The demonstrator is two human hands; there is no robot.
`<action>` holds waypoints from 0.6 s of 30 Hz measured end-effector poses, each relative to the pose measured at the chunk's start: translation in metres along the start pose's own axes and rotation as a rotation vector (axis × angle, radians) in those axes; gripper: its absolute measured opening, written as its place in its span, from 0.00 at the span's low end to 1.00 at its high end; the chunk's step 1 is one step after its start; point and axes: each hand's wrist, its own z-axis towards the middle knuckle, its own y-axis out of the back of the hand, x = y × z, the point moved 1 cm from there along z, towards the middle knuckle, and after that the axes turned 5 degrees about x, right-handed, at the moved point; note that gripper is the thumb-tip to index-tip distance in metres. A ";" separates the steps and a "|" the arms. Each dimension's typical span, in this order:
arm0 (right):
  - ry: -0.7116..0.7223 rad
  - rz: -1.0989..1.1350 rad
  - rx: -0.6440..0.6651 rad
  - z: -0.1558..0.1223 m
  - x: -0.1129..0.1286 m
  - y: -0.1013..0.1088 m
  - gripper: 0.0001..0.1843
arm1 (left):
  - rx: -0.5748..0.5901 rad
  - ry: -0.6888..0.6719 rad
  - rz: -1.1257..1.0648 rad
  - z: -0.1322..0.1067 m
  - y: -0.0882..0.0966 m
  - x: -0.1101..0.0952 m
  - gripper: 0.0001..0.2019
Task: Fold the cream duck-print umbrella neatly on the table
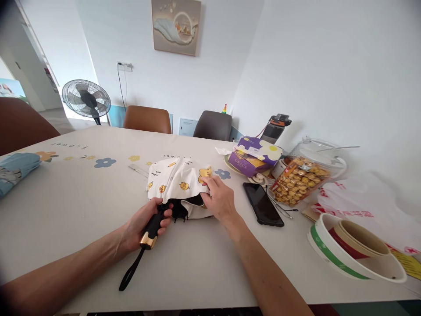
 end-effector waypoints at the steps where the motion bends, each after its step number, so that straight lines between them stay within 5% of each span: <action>1: -0.046 0.047 -0.047 0.001 0.001 0.001 0.15 | -0.003 0.002 0.000 0.000 0.000 0.000 0.09; 5: -0.220 0.230 -0.218 0.018 0.016 0.012 0.15 | -0.012 0.012 0.001 0.000 -0.001 -0.001 0.09; 8: -0.214 0.325 -0.197 0.050 0.041 0.019 0.12 | -0.014 0.012 0.015 -0.001 -0.001 0.000 0.11; 14: -0.278 0.820 0.162 0.111 0.097 -0.013 0.09 | -0.046 0.005 0.078 -0.003 -0.002 -0.001 0.12; 18: -0.353 0.991 0.340 0.125 0.108 -0.051 0.09 | -0.015 -0.001 0.061 -0.002 0.000 -0.002 0.10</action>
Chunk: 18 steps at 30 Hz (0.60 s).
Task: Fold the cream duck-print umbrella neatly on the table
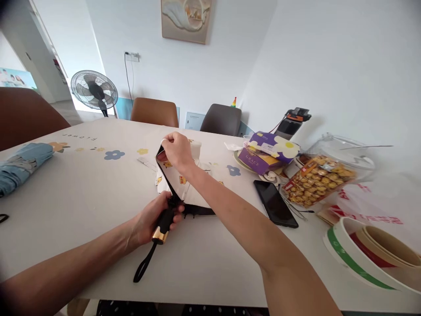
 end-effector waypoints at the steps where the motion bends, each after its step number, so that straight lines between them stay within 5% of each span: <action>1: -0.014 0.006 0.067 0.003 -0.005 -0.003 0.12 | 0.005 -0.003 -0.011 0.001 0.001 0.000 0.09; 5: 0.037 -0.094 0.193 -0.002 -0.016 0.004 0.24 | 0.048 -0.001 -0.074 0.002 0.001 -0.002 0.08; 9: 0.162 -0.266 0.059 -0.036 -0.013 0.033 0.14 | 0.041 0.003 -0.089 0.000 0.000 -0.004 0.08; 13: 0.293 -0.692 0.078 -0.089 -0.021 0.056 0.05 | -0.051 -0.022 0.003 -0.001 -0.002 -0.002 0.10; 18: 0.545 -1.046 0.088 -0.136 -0.050 0.050 0.10 | -0.156 -0.129 0.177 -0.005 -0.003 0.002 0.12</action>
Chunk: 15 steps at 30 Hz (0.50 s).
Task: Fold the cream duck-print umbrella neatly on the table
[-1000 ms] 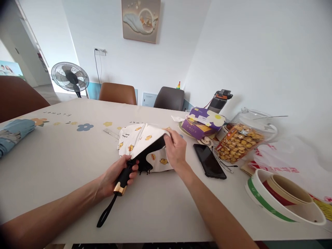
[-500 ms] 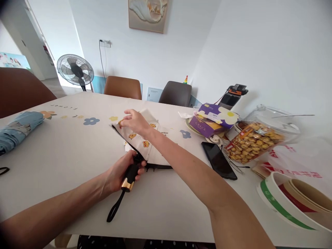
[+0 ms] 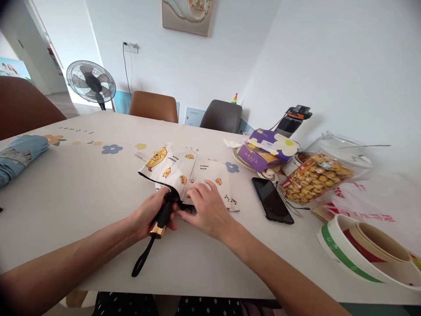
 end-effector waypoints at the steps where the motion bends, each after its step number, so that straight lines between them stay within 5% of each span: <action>1: 0.005 -0.062 -0.027 -0.004 0.003 -0.005 0.10 | -0.014 -0.007 0.027 0.000 0.000 0.001 0.13; 9: 0.036 -0.248 -0.075 -0.003 0.009 -0.019 0.03 | 0.000 0.041 0.099 0.004 0.004 -0.002 0.10; 15: 0.101 -0.300 -0.251 0.001 0.006 -0.011 0.07 | -0.014 0.081 0.094 0.000 0.002 -0.006 0.11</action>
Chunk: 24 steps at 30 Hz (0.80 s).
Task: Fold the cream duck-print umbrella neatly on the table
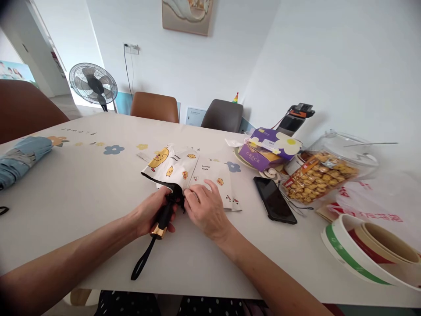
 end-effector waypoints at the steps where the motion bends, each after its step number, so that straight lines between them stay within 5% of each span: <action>1: -0.004 -0.005 -0.036 0.003 0.000 0.001 0.08 | 0.004 0.003 -0.003 -0.001 0.000 0.000 0.12; 5: -0.016 0.024 -0.117 0.014 0.004 -0.001 0.09 | 0.048 -0.006 -0.022 0.000 0.000 0.000 0.10; 16: -0.104 0.257 0.005 0.001 0.010 -0.023 0.07 | 0.107 0.008 0.027 0.001 -0.004 0.001 0.12; 24: -0.189 0.446 -0.035 -0.007 0.003 -0.026 0.19 | 0.135 -0.094 0.043 0.003 -0.002 0.004 0.19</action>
